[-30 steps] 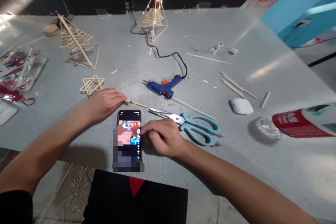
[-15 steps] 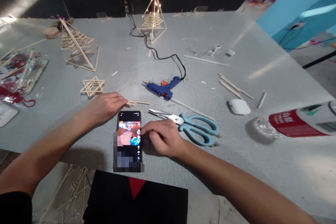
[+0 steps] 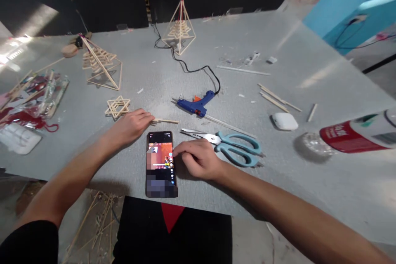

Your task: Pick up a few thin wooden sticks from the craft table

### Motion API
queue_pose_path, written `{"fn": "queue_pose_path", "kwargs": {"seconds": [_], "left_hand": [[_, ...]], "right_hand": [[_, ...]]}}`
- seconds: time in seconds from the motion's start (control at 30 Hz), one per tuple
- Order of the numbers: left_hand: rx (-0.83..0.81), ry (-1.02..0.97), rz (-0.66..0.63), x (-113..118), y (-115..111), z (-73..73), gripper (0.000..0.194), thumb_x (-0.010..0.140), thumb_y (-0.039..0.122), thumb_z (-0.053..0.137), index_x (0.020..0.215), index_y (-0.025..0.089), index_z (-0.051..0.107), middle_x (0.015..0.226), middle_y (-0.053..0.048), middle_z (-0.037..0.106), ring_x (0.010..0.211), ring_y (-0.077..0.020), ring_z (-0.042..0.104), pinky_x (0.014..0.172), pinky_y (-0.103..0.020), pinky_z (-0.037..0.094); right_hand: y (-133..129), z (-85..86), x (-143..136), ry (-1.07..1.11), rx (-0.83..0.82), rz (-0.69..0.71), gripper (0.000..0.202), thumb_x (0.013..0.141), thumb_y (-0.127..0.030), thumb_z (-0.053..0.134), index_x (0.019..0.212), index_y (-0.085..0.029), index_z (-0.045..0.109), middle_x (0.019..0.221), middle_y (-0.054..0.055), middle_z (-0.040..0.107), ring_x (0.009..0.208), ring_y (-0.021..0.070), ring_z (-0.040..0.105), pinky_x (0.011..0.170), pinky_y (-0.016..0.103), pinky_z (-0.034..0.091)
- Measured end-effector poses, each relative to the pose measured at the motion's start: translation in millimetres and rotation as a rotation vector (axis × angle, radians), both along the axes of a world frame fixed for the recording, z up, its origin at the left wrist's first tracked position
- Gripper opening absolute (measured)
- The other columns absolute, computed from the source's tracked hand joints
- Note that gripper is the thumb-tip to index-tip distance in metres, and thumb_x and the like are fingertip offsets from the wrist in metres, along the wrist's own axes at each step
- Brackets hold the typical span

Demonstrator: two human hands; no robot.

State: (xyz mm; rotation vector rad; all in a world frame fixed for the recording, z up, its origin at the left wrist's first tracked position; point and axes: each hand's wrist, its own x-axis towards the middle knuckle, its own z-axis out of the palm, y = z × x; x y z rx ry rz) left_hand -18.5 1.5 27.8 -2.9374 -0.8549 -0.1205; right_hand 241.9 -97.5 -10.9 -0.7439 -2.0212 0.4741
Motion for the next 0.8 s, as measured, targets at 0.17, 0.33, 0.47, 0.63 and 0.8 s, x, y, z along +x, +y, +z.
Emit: {"fn": "queue_pose_path", "kwargs": {"seconds": [0.17,0.33,0.47,0.63,0.8], "left_hand": [[-0.062,-0.19,-0.005,-9,14,-6.7,0.027,0.098,0.013,0.043,0.115,0.012,0.064,0.111,-0.01,0.072,0.106,-0.0207,0.062,0.094,-0.036,0.053],[-0.1,-0.402,0.061,-16,24,-3.8,0.028,0.101,0.023,0.047,0.117,0.016,0.068,0.111,-0.009,0.075,0.102,-0.0187,0.066,0.092,-0.036,0.054],[-0.2,-0.664,0.178,-14,19,7.0,0.023,0.097,0.029,0.057,0.11,0.021,0.074,0.105,-0.007,0.077,0.095,-0.016,0.069,0.089,-0.036,0.054],[-0.571,-1.059,0.307,-4,14,11.6,0.026,0.085,0.035,0.072,0.105,0.019,0.076,0.105,-0.009,0.078,0.091,-0.0164,0.072,0.092,-0.038,0.057],[-0.771,-1.328,0.295,3,21,0.2,0.036,0.073,0.036,0.083,0.101,0.015,0.077,0.101,-0.01,0.078,0.086,-0.0154,0.071,0.09,-0.037,0.059]], "right_hand": [[5,-0.1,-6,-0.013,0.055,-0.054,0.031,0.087,-0.007,0.041,0.088,-0.021,0.069,0.064,-0.004,0.071,0.049,0.0093,0.061,0.05,0.021,0.046],[12,16.5,-9,-0.057,0.125,-0.123,0.026,0.087,-0.011,0.047,0.099,-0.022,0.068,0.064,-0.004,0.065,0.05,0.0107,0.057,0.052,0.023,0.045],[24,47.3,-15,-0.059,0.047,-0.339,0.045,0.096,-0.021,0.052,0.141,-0.02,0.044,0.076,-0.003,0.059,0.051,0.0109,0.049,0.049,0.025,0.038],[53,84.2,-34,-0.107,-0.048,-0.496,0.052,0.102,-0.046,0.049,0.145,-0.018,0.037,0.099,0.007,0.067,0.065,0.0149,0.058,0.058,0.03,0.04],[79,94.9,-57,-0.258,-0.118,-0.367,0.035,0.109,-0.042,0.032,0.113,-0.02,0.058,0.083,0.004,0.068,0.068,0.016,0.058,0.066,0.03,0.038]]}}
